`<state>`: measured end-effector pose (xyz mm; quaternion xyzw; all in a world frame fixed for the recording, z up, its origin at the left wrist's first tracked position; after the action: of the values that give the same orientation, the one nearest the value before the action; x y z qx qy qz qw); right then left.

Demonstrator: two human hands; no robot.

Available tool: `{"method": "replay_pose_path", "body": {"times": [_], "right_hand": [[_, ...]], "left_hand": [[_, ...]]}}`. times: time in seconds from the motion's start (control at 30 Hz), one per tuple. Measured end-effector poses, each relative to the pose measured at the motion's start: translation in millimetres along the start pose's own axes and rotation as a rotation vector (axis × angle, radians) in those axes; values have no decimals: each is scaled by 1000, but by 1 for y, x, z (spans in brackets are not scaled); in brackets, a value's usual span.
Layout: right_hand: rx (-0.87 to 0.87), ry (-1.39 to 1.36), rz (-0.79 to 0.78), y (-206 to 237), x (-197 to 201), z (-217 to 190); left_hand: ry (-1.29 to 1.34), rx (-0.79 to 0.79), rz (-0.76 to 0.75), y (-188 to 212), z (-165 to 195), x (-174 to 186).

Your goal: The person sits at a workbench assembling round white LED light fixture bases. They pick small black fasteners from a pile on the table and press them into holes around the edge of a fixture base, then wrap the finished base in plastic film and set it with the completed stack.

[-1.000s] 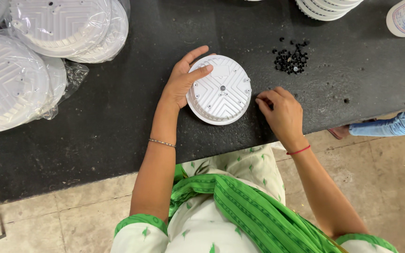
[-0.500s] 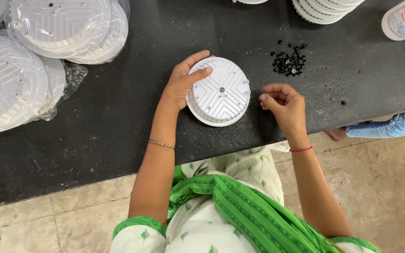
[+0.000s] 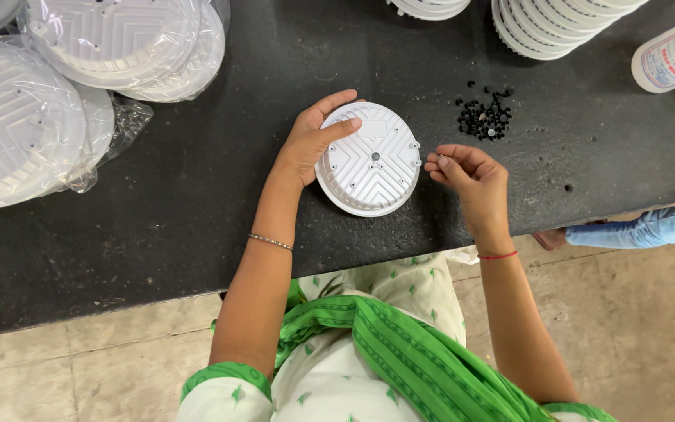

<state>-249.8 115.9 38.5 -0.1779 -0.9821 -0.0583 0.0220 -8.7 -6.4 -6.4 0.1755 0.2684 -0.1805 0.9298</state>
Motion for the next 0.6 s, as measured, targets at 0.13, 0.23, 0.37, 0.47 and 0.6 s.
{"method": "replay_pose_path", "body": {"times": [0.13,0.23,0.37,0.47,0.6], "right_hand": [[206,211,44,-1,-10,-12],[477,585,79,4,-19,-28],[594,671,-6,2,-32,-40],[641,713,-18,2,-40,-41],[641,742,-16,3,-41,-39]], "left_hand": [[-17,8,10,0,-1,2],[3,-11,-16,0,0,0],[-70,17,45,2,0,0],[-47,-3,14,2,2,-1],[-48,-9,17,0,1,0]]}}
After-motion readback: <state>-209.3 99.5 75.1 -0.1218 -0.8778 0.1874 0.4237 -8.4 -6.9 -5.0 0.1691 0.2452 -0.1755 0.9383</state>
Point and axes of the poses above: each hand's wrist, its own y-axis away from the middle knuckle, its own x-axis out of the back of the hand, z = x × y, the point moved 4 cm from there along -y, towards the middle knuckle, and after that the axes turned 4 degrees about z, right-handed, at the moved point
